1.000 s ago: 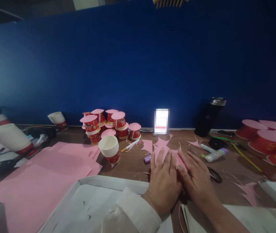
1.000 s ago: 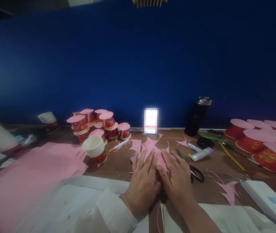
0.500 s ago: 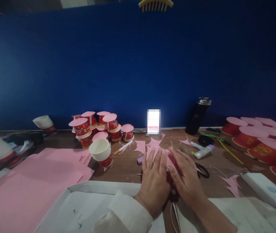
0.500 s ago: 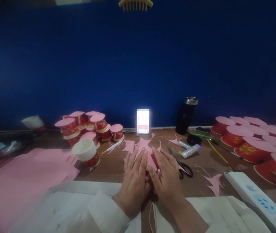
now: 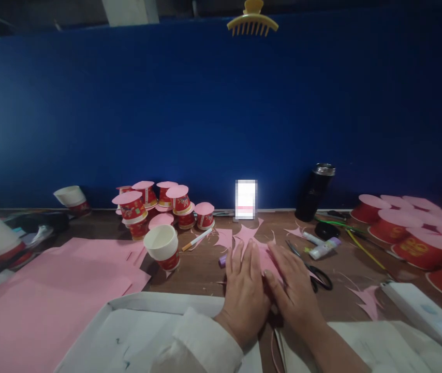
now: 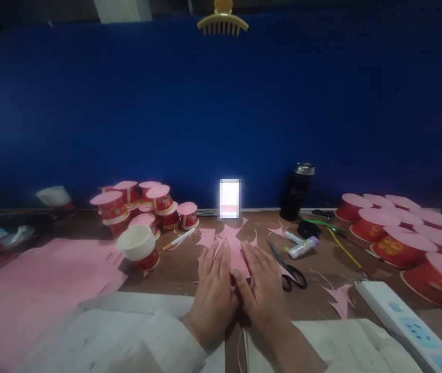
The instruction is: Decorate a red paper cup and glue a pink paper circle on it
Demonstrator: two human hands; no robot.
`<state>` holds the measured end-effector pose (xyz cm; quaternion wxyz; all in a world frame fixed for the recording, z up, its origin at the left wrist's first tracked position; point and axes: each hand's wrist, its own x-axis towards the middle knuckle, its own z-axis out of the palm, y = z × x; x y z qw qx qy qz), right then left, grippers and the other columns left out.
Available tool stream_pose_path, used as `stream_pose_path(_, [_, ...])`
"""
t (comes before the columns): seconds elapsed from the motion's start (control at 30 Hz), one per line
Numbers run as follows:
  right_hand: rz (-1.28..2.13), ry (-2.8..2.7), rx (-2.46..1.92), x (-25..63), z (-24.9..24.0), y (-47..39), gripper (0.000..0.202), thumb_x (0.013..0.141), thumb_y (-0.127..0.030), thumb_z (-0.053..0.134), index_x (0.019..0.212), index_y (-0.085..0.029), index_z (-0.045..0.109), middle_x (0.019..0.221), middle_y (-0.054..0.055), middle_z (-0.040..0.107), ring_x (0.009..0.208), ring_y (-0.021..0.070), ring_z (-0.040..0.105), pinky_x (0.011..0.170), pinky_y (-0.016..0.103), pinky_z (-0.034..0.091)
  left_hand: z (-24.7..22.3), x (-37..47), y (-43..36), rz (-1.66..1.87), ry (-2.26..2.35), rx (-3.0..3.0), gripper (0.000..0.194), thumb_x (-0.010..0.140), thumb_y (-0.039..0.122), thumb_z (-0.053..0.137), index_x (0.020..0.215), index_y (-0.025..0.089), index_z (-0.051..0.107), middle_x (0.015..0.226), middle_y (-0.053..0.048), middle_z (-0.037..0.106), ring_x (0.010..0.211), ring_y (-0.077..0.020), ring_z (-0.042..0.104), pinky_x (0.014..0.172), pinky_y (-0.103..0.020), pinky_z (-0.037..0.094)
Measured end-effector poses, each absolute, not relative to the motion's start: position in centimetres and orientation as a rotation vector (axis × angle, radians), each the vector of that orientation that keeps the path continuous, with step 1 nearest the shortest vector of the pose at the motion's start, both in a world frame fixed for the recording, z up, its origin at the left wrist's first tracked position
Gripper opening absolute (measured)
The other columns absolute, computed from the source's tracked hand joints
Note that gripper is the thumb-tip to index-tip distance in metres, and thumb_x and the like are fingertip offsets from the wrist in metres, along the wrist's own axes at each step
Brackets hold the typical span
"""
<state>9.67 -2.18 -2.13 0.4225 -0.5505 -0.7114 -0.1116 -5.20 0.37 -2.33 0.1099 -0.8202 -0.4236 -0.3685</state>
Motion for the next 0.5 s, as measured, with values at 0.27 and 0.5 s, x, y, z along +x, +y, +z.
stream_pose_path(0.27, [-0.302, -1.784, -1.416, 9.66, -2.3, -2.24, 0.052, 0.101, -0.04, 0.051, 0.151, -0.023, 0.047, 0.144, 0.011, 0.061, 0.131, 0.0307, 0.054, 0.108, 0.054, 0.042, -2.57, -5.18, 0.42, -1.066, -1.181, -2.367, 0.058, 0.094, 0.019, 0.05, 0.148, 0.002, 0.043, 0.154, -0.019, 0.05, 0.15, -0.0359, 0.032, 0.122, -0.058, 0.029])
stream_pose_path(0.5, [-0.354, -1.787, -1.426, 9.71, -2.48, -1.98, 0.051, 0.101, -0.042, 0.049, 0.149, -0.022, 0.049, 0.142, 0.011, 0.063, 0.129, 0.0311, 0.056, 0.106, 0.054, 0.044, -2.79, -5.14, 0.43, -1.008, -1.238, -2.373, 0.06, 0.096, 0.023, 0.051, 0.151, 0.005, 0.041, 0.156, -0.018, 0.048, 0.153, -0.0324, 0.028, 0.123, -0.057, 0.03])
